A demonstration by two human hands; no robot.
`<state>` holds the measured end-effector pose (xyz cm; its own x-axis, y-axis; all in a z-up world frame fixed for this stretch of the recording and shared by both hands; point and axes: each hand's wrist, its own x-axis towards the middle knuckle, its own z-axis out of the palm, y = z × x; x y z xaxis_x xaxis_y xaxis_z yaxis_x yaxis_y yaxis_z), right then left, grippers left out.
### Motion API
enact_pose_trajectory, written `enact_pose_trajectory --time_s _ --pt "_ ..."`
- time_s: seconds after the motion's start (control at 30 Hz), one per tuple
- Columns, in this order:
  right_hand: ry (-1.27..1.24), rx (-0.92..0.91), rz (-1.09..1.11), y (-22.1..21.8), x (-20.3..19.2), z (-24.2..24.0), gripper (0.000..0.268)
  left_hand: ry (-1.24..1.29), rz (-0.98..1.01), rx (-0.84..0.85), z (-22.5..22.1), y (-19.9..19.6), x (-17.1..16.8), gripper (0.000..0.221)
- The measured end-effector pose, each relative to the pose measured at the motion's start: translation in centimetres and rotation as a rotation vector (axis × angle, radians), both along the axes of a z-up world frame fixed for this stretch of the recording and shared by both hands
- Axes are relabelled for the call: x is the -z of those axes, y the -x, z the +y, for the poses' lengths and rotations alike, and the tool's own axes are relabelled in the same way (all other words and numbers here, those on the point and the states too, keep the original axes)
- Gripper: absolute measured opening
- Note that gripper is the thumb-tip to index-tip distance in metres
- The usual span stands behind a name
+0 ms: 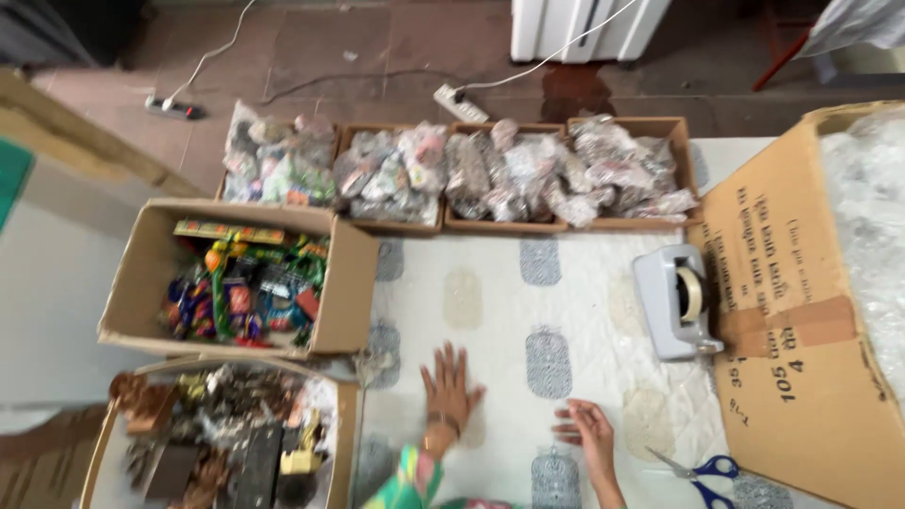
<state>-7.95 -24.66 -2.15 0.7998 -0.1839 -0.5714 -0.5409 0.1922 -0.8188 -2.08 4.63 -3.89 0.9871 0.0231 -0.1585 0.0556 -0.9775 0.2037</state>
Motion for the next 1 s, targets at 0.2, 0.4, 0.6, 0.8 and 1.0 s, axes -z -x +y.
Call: enact_pose_trajectory --time_s 0.2,0.4,0.6,0.8,1.0 --pt "-0.006 -0.045 -0.075 0.0 0.1 0.1 0.034 0.258 0.369 0.236 1.7 12.9 -3.3 0.084" --pt "-0.028 -0.046 -0.128 0.5 -0.7 0.3 0.033 0.429 -0.27 -0.07 6.3 6.8 -4.7 0.051" --pt "0.0 -0.09 -0.171 0.6 0.0 0.0 0.032 0.211 -0.262 -0.524 9.3 1.9 -2.8 0.069" --pt "-0.012 -0.089 -0.157 0.0 0.5 -0.1 0.031 0.299 -0.137 -0.501 7.3 1.7 4.0 0.071" --pt "0.039 -0.156 -0.105 -0.9 1.8 1.1 0.037 0.841 -0.189 -0.275 1.0 6.6 -4.8 0.042"
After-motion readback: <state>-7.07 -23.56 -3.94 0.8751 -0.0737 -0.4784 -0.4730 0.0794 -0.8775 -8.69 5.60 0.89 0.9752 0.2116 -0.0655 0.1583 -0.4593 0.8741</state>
